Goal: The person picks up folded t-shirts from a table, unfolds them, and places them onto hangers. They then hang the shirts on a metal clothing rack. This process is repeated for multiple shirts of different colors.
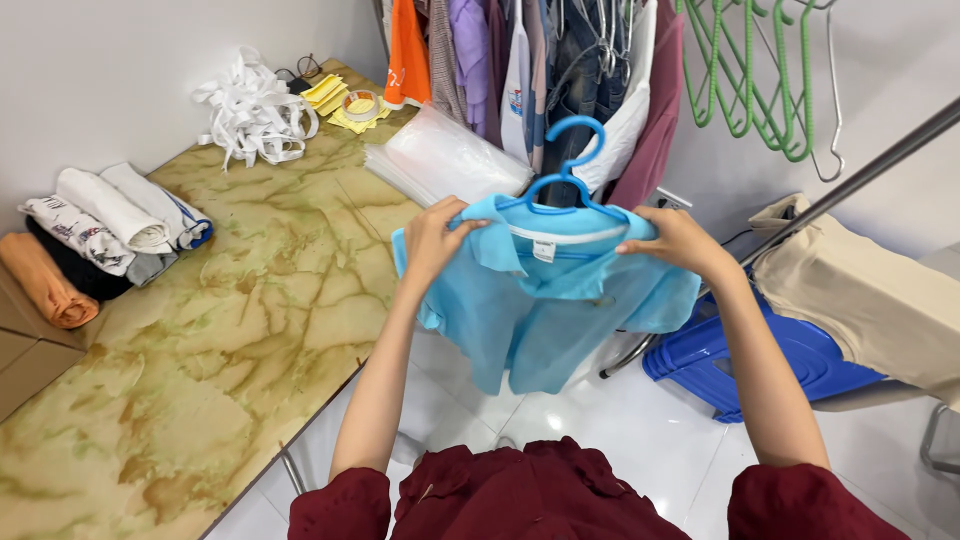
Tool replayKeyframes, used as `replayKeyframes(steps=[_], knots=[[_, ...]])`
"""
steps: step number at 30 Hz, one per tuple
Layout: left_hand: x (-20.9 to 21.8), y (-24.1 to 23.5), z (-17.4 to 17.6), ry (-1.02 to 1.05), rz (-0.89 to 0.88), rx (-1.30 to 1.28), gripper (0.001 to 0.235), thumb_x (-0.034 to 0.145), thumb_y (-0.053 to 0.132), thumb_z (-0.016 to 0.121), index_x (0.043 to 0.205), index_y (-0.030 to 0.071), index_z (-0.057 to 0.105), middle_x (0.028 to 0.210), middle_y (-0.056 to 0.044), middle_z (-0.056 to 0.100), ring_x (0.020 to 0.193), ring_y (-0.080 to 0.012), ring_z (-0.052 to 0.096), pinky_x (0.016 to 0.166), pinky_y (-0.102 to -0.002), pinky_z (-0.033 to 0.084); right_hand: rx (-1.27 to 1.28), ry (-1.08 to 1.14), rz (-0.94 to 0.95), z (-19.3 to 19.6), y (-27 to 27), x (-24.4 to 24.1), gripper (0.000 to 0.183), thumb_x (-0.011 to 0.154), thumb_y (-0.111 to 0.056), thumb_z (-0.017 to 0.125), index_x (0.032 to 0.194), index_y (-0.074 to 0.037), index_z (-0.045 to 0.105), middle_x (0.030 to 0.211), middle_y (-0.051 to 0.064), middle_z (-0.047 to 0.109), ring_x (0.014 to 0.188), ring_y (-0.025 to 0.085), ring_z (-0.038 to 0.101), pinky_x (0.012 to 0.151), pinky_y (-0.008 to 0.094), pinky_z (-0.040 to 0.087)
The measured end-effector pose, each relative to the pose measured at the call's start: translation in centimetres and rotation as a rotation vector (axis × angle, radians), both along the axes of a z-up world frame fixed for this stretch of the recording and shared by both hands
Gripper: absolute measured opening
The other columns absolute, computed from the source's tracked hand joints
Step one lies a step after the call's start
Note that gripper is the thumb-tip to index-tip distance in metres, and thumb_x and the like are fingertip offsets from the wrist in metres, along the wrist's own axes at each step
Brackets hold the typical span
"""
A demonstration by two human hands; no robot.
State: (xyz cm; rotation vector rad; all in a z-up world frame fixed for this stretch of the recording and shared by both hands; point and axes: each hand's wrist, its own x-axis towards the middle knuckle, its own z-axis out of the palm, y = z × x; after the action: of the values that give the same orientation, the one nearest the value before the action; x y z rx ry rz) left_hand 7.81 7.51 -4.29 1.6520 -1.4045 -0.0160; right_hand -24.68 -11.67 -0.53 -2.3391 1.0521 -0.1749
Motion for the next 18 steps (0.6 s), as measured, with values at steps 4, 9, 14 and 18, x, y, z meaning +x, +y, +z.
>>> replayKeyframes(steps=[4, 9, 14, 18], knots=[[0.4, -0.2, -0.3, 0.049, 0.041, 0.001, 0.021, 0.085, 0.043, 0.080, 0.082, 0.026, 0.068, 0.075, 0.009, 0.061, 0.075, -0.0156, 0.065, 0.068, -0.029, 0.047, 0.068, -0.020, -0.008, 2.8, 1.9, -0.7, 0.041, 0.081, -0.033, 0.083, 0.114, -0.009, 0.077, 0.104, 0.015, 0.079, 0.099, 0.039, 0.073, 0.088, 0.046, 0.056], [-2.6, -1.0, 1.8, -0.099, -0.151, -0.084, 0.022, 0.085, 0.035, 0.080, 0.088, 0.017, 0.067, 0.081, -0.002, 0.066, 0.084, -0.0285, 0.068, 0.074, -0.036, 0.053, 0.019, -0.191, 0.125, 0.0, 0.5, -0.2, 0.035, 0.088, -0.027, 0.076, 0.062, -0.008, 0.062, 0.048, -0.001, 0.049, 0.050, 0.013, 0.044, 0.050, 0.031, 0.037], [-1.7, -2.3, 1.5, -0.115, -0.171, -0.079, 0.022, 0.086, 0.034, 0.079, 0.088, 0.016, 0.066, 0.081, -0.001, 0.062, 0.083, -0.0271, 0.066, 0.075, -0.037, 0.053, 0.038, -0.291, 0.093, -0.3, -0.9, -1.6, 0.018, 0.090, -0.022, 0.078, 0.085, -0.006, 0.073, 0.066, 0.006, 0.067, 0.064, 0.016, 0.056, 0.063, 0.032, 0.043], [-1.2, -4.2, -0.5, -0.051, -0.196, -0.053, 0.020, 0.087, 0.032, 0.080, 0.089, 0.017, 0.068, 0.082, 0.001, 0.058, 0.079, -0.0244, 0.063, 0.076, -0.037, 0.050, 0.204, -0.253, 0.067, 0.6, -0.4, -2.7, 0.031, 0.088, -0.021, 0.079, 0.118, -0.012, 0.078, 0.110, 0.008, 0.079, 0.104, 0.021, 0.071, 0.093, 0.039, 0.051]])
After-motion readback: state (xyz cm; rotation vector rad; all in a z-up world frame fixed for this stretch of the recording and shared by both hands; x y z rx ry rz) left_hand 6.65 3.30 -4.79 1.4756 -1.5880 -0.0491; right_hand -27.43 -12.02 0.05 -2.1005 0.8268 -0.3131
